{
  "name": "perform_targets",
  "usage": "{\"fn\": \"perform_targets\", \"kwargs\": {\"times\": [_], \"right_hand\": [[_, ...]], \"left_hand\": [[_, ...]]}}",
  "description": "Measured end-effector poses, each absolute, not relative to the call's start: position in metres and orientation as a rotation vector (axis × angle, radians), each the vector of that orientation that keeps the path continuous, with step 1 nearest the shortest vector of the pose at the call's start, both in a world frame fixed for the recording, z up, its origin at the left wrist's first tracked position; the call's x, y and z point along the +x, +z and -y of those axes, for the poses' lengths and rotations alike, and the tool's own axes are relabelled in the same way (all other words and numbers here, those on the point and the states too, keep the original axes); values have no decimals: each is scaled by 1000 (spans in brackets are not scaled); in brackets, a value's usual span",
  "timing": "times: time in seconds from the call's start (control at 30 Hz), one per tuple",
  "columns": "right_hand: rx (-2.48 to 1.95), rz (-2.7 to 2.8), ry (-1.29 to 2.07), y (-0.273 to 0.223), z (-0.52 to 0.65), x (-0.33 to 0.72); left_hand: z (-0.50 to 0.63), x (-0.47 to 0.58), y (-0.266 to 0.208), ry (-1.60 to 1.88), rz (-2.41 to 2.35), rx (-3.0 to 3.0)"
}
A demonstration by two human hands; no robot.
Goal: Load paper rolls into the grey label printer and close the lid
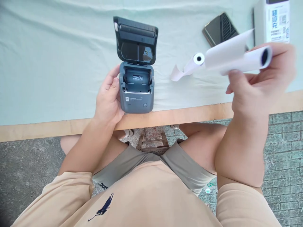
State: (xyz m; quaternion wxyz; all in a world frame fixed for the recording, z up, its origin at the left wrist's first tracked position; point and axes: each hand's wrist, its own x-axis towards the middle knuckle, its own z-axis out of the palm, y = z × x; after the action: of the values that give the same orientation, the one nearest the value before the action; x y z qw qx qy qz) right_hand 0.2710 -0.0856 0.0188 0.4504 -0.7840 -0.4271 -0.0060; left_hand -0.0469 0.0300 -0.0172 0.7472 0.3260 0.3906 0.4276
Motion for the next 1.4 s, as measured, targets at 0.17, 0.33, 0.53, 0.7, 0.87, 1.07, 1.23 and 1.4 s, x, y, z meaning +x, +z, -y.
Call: {"fn": "perform_targets", "kwargs": {"times": [0.17, 0.33, 0.53, 0.7, 0.87, 1.07, 1.23, 1.4], "right_hand": [[-2206, 1084, 273, 7, 90, 271], [-2201, 1133, 266, 13, 91, 265], [-2217, 1386, 361, 20, 81, 260], [-2168, 1397, 306, 11, 76, 262], [-2014, 1430, 442, 8, 83, 268], [-1897, 1490, 683, 11, 92, 276], [-1757, 1345, 409, 14, 80, 268], [-2070, 1525, 257, 42, 54, 241]], "left_hand": [[-30, -45, -13, 949, -817, 707], [-30, -45, -11, 948, -875, 728], [-29, -46, -14, 948, -863, 776], [-30, -46, -13, 941, -856, 778], [-30, -45, -14, 956, -849, 776], [-30, -46, -15, 936, -878, 786], [-30, -46, -16, 936, -875, 750], [-30, -46, -13, 934, -870, 716]]}}
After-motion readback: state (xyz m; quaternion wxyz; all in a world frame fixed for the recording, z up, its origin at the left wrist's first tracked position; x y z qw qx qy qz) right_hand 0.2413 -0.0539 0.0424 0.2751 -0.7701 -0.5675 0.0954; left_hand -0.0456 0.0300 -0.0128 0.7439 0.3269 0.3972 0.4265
